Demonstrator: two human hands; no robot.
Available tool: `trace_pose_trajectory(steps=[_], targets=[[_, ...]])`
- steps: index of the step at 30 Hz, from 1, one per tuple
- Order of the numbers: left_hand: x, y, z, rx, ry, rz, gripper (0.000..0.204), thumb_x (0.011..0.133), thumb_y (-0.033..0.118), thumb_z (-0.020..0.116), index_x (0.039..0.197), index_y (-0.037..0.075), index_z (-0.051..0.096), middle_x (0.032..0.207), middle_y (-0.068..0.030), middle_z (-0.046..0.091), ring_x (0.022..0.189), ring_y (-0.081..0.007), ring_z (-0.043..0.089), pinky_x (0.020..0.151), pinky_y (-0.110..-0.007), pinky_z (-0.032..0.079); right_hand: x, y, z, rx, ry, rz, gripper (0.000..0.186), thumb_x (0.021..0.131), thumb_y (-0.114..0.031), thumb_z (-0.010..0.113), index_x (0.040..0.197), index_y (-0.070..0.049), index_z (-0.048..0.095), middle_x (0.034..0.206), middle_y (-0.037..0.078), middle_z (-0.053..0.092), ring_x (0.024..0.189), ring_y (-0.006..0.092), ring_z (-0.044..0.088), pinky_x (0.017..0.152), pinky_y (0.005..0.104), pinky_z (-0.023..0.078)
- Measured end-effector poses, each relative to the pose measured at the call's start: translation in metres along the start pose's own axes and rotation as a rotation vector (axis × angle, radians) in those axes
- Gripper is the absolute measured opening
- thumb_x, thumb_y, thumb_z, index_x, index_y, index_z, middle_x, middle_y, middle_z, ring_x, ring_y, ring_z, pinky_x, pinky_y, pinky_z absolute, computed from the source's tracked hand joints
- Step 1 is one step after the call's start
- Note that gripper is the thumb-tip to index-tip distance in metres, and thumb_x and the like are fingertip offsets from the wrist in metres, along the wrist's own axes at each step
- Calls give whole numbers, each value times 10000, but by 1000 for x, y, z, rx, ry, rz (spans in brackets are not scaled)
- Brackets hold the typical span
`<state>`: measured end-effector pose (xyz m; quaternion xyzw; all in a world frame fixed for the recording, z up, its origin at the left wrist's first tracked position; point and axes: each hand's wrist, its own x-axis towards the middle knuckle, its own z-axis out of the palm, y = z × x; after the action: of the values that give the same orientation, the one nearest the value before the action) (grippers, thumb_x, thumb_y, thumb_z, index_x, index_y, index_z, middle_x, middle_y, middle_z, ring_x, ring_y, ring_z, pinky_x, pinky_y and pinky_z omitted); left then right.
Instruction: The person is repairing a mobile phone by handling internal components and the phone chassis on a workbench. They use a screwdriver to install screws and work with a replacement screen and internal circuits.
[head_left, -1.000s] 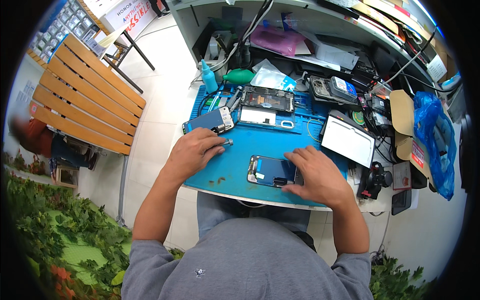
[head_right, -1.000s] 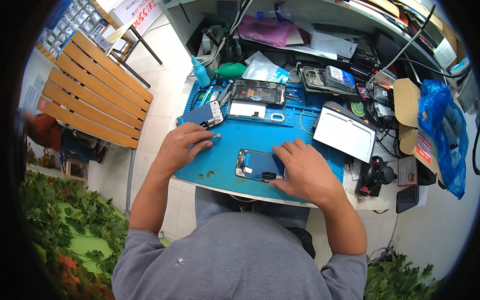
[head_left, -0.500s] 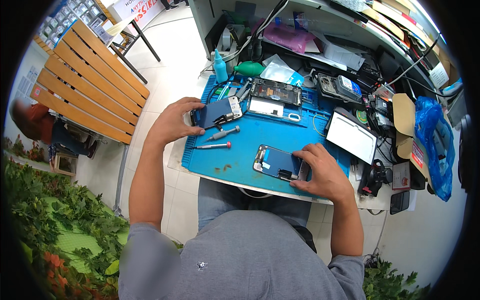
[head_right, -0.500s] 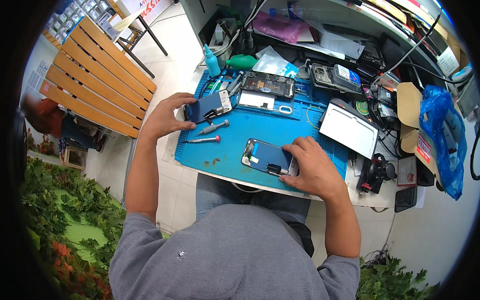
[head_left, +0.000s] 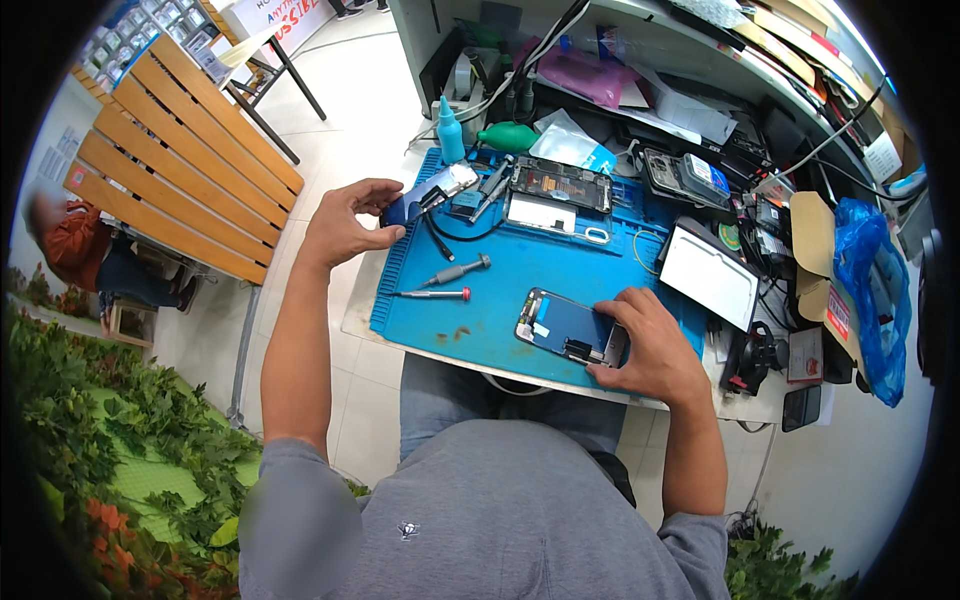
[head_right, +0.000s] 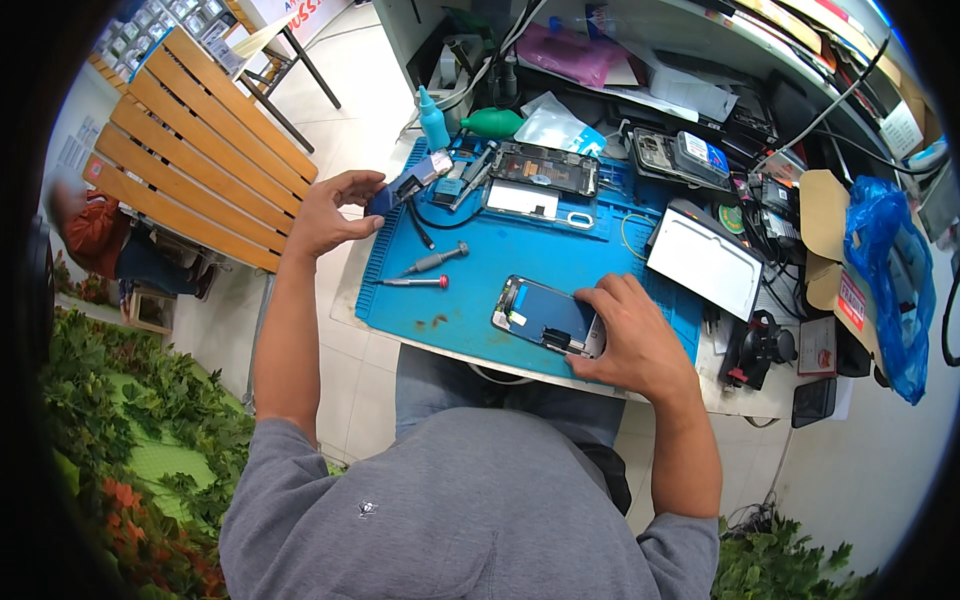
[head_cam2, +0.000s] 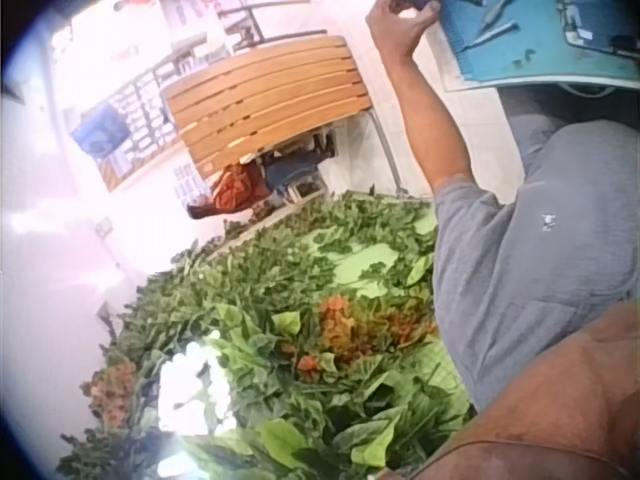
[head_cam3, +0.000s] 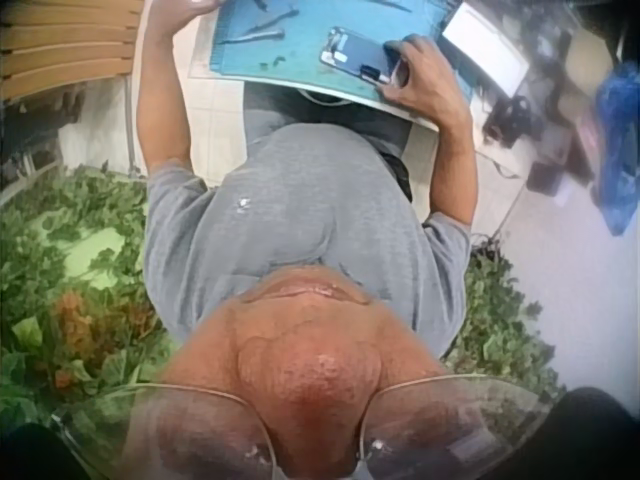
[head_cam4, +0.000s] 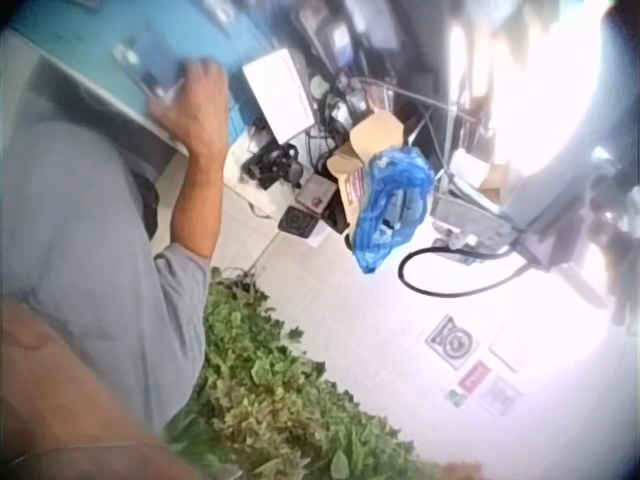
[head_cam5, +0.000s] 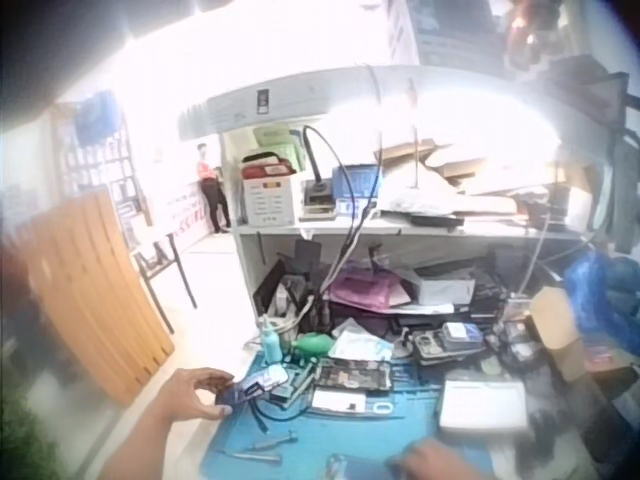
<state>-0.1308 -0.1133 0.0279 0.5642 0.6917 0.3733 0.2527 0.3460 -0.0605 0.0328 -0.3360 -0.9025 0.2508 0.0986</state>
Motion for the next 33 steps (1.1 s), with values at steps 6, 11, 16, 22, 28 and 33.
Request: trace_pose_trajectory(steps=[6, 11, 16, 22, 28, 33], targets=[[17, 7, 8, 335, 29, 130, 633, 707, 264, 998, 1303, 103, 856, 1136, -123, 861, 1043, -248, 814, 1044, -389, 641, 1, -1, -1, 24, 32, 1, 742, 677, -271, 972, 1334, -15, 742, 1202, 174, 672, 1099, 392, 696, 995, 474, 591], [21, 13, 24, 364, 48, 113, 638, 724, 336, 1006, 1294, 91, 858, 1178, -123, 861, 1052, -261, 816, 1042, -382, 643, -2, -4, -1, 79, 1, 55, 744, 691, -267, 964, 1353, -12, 737, 1245, 183, 674, 1097, 408, 716, 985, 484, 607], [21, 14, 41, 379, 30, 178, 751, 751, 412, 1067, 1386, 89, 831, 1262, -139, 856, 1133, -252, 815, 1052, -381, 651, -7, 2, 6, 57, 35, 9, 773, 709, -291, 961, 1389, -3, 732, 1290, 190, 688, 1141, 409, 719, 1019, 480, 607], [19, 4, 36, 305, 85, 131, 762, 795, 437, 1058, 1426, 92, 808, 1337, -135, 842, 1215, -252, 807, 1067, -414, 652, -8, 8, 11, 26, 86, -34, 782, 720, -324, 962, 1388, 10, 727, 1287, 195, 696, 1174, 411, 719, 1044, 484, 597], [-18, 33, 29, 188, -41, 288, 491, 760, 289, 1071, 1178, 107, 889, 1143, -91, 826, 1043, -232, 777, 924, -385, 627, -6, 9, 10, 152, 119, -1, 746, 712, -285, 961, 1355, 7, 723, 1258, 188, 703, 1130, 381, 745, 987, 445, 615], [-51, 40, 44, 277, -256, 364, 319, 785, 214, 1037, 1060, 119, 907, 1118, -85, 807, 1073, -248, 777, 936, -373, 634, -9, 14, 9, 145, 237, -13, 764, 684, -200, 973, 1371, 20, 719, 1274, 185, 709, 1130, 370, 750, 989, 427, 619]])
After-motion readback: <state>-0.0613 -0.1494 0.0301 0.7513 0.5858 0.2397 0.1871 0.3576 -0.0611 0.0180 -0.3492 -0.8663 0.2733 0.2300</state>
